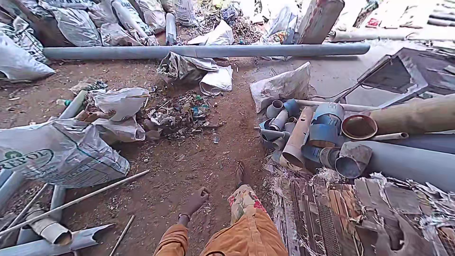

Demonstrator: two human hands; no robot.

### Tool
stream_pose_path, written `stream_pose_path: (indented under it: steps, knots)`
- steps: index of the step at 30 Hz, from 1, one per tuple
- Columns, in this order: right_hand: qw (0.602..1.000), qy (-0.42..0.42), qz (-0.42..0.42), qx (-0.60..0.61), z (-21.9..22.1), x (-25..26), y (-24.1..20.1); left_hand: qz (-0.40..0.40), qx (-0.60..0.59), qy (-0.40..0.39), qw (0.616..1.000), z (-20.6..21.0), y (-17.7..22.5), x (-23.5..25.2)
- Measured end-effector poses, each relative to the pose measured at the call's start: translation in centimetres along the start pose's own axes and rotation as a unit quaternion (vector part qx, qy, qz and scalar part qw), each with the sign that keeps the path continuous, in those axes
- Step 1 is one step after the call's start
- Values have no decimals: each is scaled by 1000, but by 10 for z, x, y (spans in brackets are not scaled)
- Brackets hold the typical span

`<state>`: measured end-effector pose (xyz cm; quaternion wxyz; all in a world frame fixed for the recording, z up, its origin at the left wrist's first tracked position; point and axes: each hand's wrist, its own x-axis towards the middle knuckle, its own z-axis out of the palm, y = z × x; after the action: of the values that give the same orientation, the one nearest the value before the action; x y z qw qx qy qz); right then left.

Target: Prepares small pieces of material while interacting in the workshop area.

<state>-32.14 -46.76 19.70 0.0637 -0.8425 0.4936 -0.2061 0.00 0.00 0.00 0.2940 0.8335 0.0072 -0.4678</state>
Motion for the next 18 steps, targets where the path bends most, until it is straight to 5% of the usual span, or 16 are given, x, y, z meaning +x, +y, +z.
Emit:
stream_pose_path:
  steps: [3,5,8,13,18]
  knots:
    - [939,-328,54,85,110,37,-82,-52,18,-56,997,-10,12,42]
    - [894,-419,86,135,159,70,-150,-82,13,-85,993,-25,28,51]
    - [834,-479,47,270,212,142,-262,-119,-40,-57,990,-65,61,52]
    - [714,-554,-29,427,253,289,-461,-166,-282,129,936,-121,103,111]
    - [616,-601,-9,509,339,399,-586,-200,-257,127,937,-157,145,206]
